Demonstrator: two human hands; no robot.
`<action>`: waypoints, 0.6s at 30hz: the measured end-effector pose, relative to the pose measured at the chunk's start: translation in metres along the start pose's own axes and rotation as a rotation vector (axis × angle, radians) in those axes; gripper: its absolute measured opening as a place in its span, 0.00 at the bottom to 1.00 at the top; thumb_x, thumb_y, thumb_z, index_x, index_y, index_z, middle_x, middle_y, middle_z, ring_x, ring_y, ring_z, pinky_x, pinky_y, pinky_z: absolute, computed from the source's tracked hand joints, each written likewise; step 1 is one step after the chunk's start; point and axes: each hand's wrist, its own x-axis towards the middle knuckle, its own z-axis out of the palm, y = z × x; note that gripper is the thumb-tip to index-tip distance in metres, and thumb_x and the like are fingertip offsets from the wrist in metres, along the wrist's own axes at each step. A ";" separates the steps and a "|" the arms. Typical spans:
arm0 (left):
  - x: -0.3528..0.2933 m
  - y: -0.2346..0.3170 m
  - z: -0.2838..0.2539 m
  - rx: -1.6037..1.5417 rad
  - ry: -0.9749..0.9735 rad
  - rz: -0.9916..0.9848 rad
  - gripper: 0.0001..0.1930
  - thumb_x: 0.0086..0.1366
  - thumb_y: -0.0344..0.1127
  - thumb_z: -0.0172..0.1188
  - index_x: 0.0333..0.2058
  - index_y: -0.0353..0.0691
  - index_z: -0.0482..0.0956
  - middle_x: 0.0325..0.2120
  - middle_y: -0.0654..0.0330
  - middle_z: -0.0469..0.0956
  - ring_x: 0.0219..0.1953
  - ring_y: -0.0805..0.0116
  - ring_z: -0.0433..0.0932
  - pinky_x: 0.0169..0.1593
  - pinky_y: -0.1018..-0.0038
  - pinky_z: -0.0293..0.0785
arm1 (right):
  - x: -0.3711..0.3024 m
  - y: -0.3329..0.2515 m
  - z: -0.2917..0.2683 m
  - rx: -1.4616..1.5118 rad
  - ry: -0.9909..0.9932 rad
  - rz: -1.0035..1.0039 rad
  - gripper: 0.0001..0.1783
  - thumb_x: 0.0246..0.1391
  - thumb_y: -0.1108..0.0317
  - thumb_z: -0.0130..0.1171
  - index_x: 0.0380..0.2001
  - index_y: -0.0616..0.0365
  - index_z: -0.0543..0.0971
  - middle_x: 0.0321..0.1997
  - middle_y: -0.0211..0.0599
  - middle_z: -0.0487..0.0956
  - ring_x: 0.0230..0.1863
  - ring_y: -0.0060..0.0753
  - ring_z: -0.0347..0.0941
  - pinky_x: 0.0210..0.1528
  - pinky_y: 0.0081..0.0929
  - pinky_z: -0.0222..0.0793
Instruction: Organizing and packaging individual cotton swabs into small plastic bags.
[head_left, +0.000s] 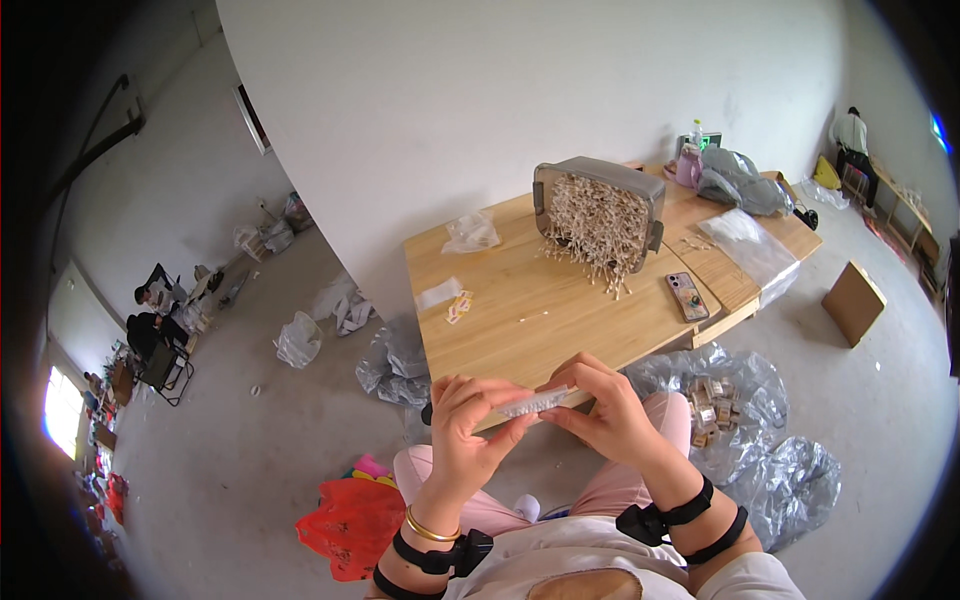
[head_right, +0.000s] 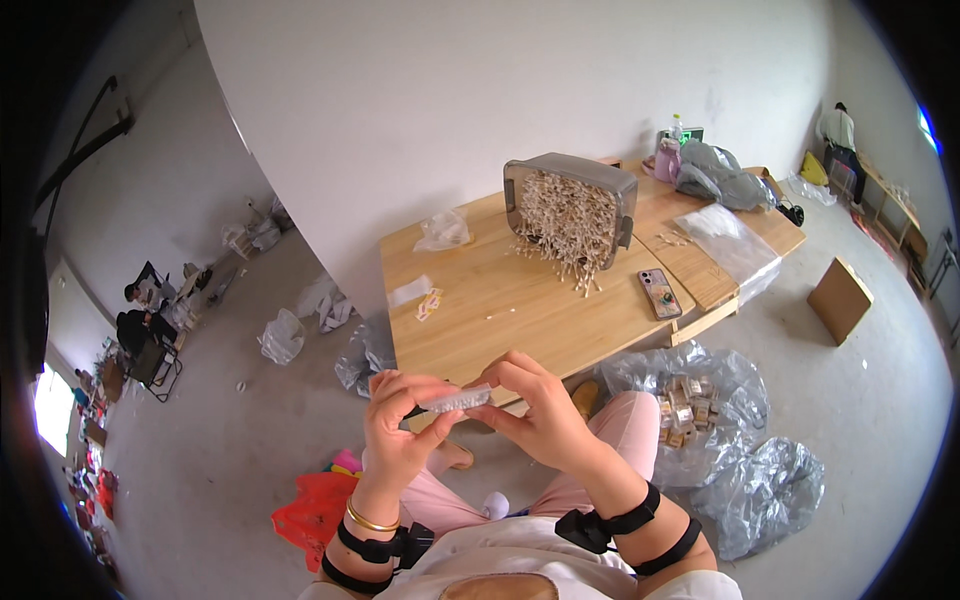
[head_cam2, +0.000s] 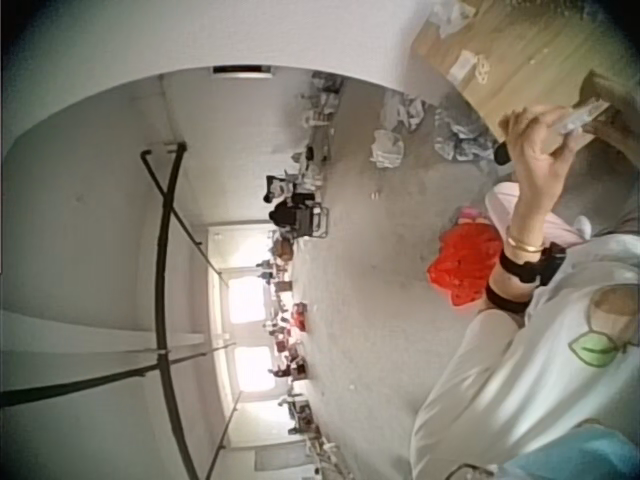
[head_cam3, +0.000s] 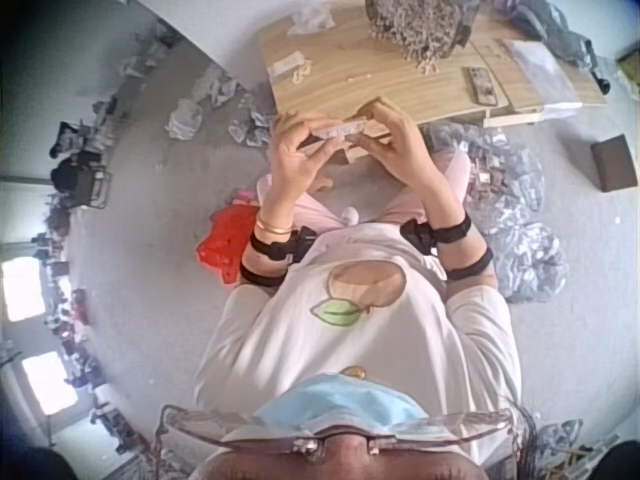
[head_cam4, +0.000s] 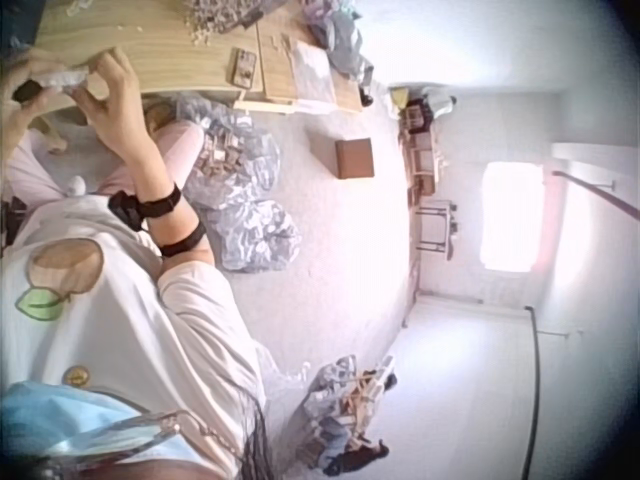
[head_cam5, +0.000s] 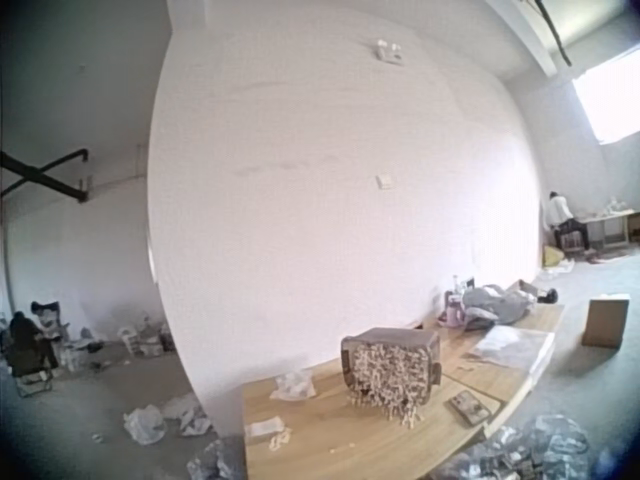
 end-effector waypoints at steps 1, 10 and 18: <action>0.000 0.001 -0.001 0.000 0.001 0.000 0.11 0.53 0.31 0.74 0.36 0.42 0.87 0.37 0.64 0.85 0.41 0.65 0.79 0.55 0.68 0.64 | -0.001 -0.001 0.000 -0.019 0.002 -0.009 0.14 0.51 0.73 0.72 0.42 0.61 0.81 0.42 0.40 0.78 0.46 0.42 0.76 0.47 0.32 0.72; -0.011 -0.007 0.006 -0.031 -0.108 -0.060 0.10 0.56 0.34 0.73 0.38 0.46 0.87 0.34 0.68 0.86 0.36 0.68 0.79 0.51 0.69 0.66 | -0.013 0.005 -0.003 -0.062 -0.002 0.025 0.11 0.50 0.76 0.70 0.37 0.61 0.80 0.38 0.39 0.79 0.43 0.42 0.77 0.44 0.33 0.72; -0.042 -0.045 0.017 -0.099 -0.145 -0.235 0.19 0.54 0.26 0.73 0.45 0.36 0.82 0.38 0.58 0.86 0.43 0.67 0.83 0.52 0.70 0.75 | -0.051 0.019 -0.053 -0.248 0.311 0.166 0.05 0.53 0.80 0.64 0.32 0.62 0.78 0.34 0.40 0.75 0.39 0.44 0.73 0.44 0.32 0.69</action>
